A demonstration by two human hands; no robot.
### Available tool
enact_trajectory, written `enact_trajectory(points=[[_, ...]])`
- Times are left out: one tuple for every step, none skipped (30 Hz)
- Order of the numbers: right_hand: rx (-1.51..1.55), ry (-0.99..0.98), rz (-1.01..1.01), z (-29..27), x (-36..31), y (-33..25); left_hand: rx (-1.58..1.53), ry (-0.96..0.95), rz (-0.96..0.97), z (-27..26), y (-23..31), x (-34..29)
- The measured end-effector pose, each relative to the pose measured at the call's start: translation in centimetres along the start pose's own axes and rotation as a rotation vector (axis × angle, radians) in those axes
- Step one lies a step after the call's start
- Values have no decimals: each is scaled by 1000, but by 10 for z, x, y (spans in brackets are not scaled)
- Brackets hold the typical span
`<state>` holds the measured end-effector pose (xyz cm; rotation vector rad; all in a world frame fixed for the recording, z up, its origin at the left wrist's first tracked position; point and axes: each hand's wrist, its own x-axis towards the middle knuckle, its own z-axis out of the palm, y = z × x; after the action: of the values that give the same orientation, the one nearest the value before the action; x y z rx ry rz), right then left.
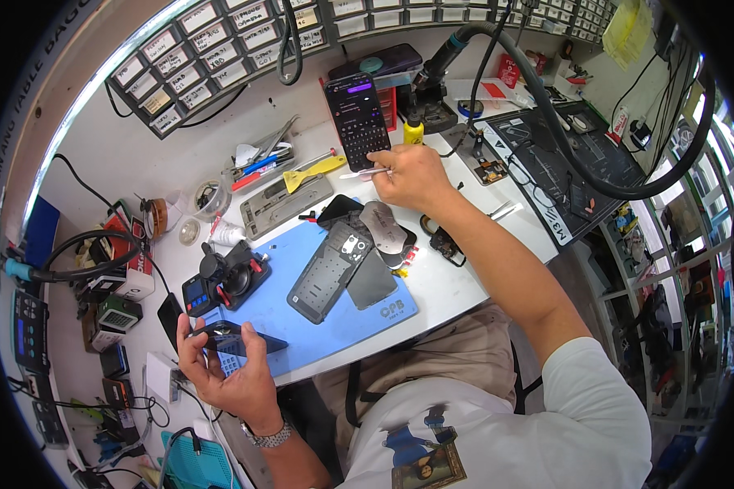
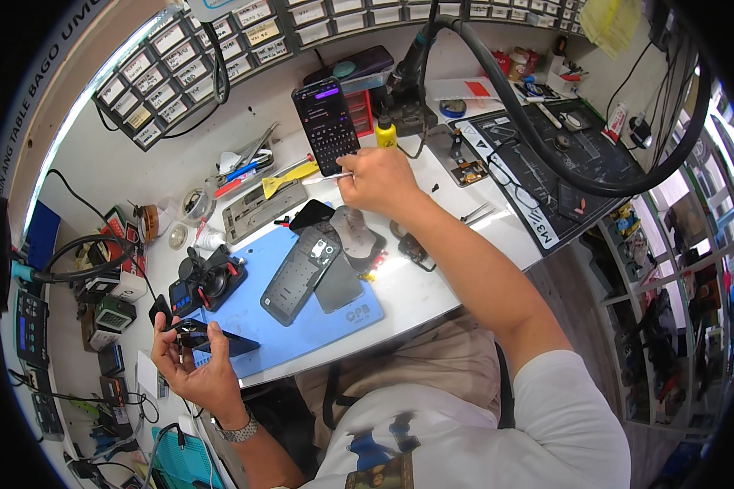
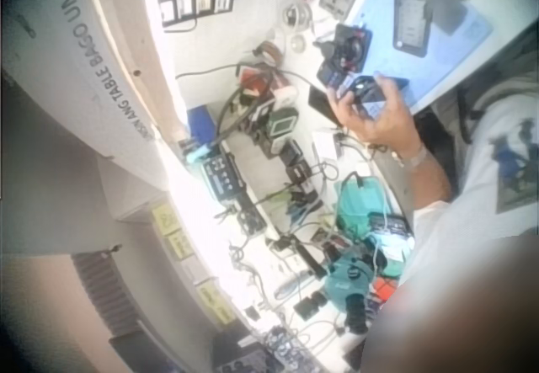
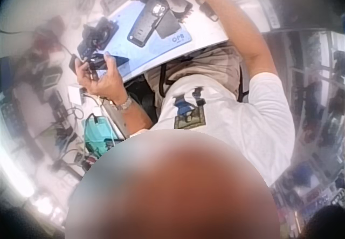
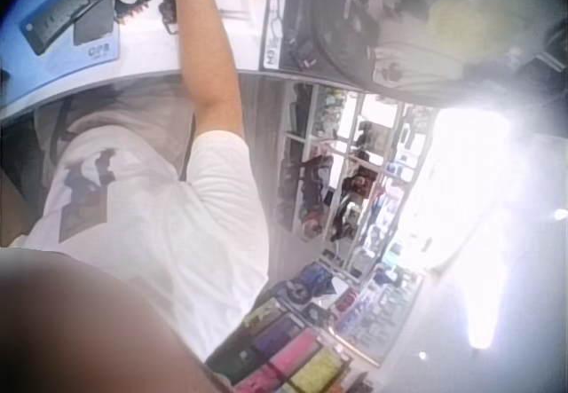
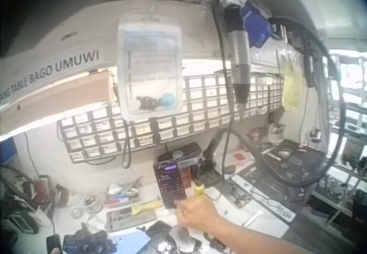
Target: The person uses a metal prying tool to open a smartphone, separates the screen assembly from the chassis, and removes internal components including the battery and camera module. The person then removes adhesive strips from the phone frame and places the parts on the workbench.
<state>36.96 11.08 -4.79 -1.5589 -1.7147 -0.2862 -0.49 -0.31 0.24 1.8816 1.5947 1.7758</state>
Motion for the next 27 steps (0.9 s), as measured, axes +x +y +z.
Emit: enact_trajectory(points=[[-17,-26,6,0,-1,0,0,0,-1,0,0,0],[-33,-52,12,0,-1,0,1,-1,-2,-1,0,0],[-54,-75,24,0,-1,0,-13,-4,-9,-1,0,-1],[-29,-51,25,0,0,1,-1,0,-4,0,0,-1],[-8,-24,32,1,1,1,-3,2,-5,1,0,0],[15,-7,34,2,1,0,-6,5,-6,1,0,0],[7,1,44,2,5,2,-11,10,-4,4,-1,1],[5,-5,55,3,6,2,-12,11,-3,4,-1,1],[3,-10,67,4,7,3,-26,10,-7,5,-1,1],[16,3,28,4,7,2,-12,11,-2,5,-1,2],[29,16,-11,6,8,1,-11,12,-1,5,-1,2],[42,29,-51,7,8,-1,-26,13,-4,6,-1,2],[13,-1,-59,9,8,-2,-12,12,1,6,-1,2],[-15,-31,-67,10,8,-4,-13,12,2,6,-1,2],[-42,-62,-74,11,7,-5,-28,10,-1,5,-1,2],[-42,-53,-64,11,7,-6,-16,11,0,5,-1,2],[-42,-45,-54,12,7,-7,-19,11,-2,5,-1,2],[-42,-37,-46,12,8,-7,-37,10,-10,5,-1,1],[-41,-28,-45,12,8,-7,-24,13,-6,5,-1,1],[-41,-20,-45,11,7,-7,-27,14,-7,5,0,1],[-46,-16,-36,10,7,-6,-47,14,-12,5,0,1],[-49,-21,-37,9,7,-5,-27,14,-10,5,0,1],[-57,-30,-29,8,7,-4,-23,12,-11,5,0,1],[-66,-37,-21,7,7,-3,-37,10,-13,5,1,1],[-43,-5,-10,6,7,-2,-19,9,-8,6,1,1],[-20,27,-1,5,7,-1,-17,11,-6,6,1,1],[3,59,8,4,7,0,-28,10,-8,6,1,1]])
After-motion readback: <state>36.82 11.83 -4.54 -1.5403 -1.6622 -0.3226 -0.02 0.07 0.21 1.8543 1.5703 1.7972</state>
